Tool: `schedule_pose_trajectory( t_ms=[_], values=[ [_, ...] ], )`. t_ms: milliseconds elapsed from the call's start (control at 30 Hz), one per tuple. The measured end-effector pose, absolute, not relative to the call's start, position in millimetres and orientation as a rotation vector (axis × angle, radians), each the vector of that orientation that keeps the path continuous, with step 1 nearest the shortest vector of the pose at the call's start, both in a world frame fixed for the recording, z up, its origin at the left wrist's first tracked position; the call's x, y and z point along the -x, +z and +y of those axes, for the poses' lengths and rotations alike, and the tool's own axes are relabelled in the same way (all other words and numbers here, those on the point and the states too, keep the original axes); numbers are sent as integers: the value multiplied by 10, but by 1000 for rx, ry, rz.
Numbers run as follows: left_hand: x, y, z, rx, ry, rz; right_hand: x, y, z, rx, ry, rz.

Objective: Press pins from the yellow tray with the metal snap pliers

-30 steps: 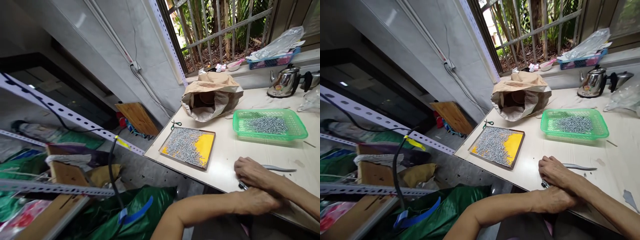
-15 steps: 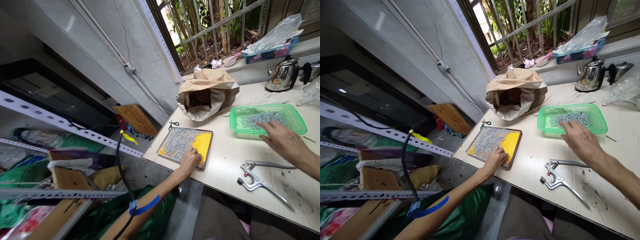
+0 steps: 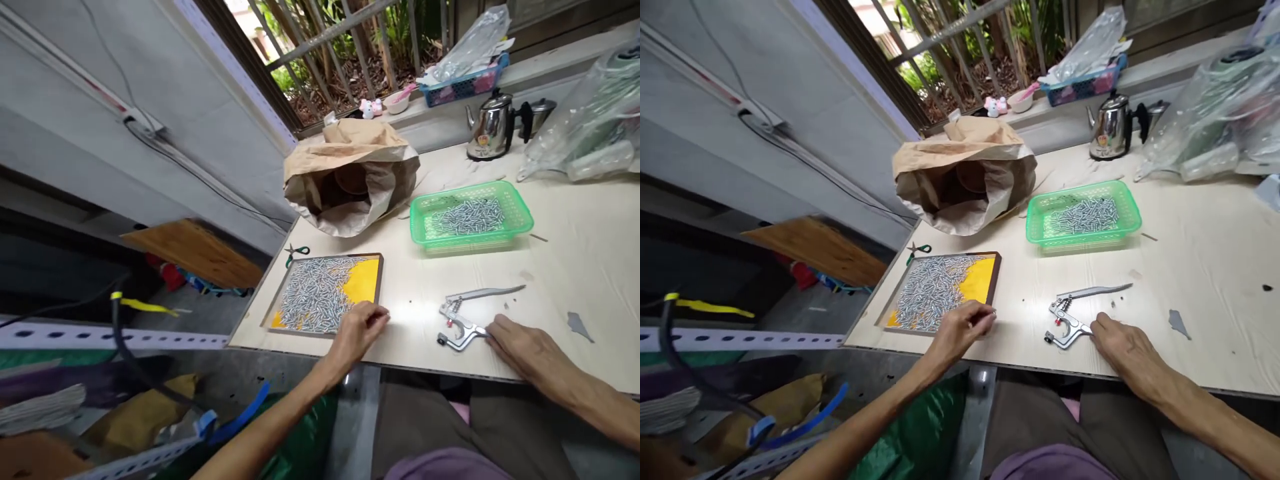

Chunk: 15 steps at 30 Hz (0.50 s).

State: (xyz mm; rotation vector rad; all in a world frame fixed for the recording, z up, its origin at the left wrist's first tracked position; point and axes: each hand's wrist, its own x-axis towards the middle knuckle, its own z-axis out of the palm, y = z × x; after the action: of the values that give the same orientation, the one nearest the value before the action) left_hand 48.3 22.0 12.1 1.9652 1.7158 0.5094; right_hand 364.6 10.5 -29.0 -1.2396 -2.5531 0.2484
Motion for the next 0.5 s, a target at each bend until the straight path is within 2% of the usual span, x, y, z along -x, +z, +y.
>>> schedule_pose_trajectory(
  t_ms=[200,400,500],
  values=[
    [-1160,-94,128,-1145,550,1510,-3605,-164,103,1074,-28,-2578],
    [-1333,-293,143,-1084,525,1522,-3579,-165,98,1029,-147,-2599],
    [-1348,-262,178,-1117,428,1544,-3592,-186,135,1049,-54,-2625]
  ],
)
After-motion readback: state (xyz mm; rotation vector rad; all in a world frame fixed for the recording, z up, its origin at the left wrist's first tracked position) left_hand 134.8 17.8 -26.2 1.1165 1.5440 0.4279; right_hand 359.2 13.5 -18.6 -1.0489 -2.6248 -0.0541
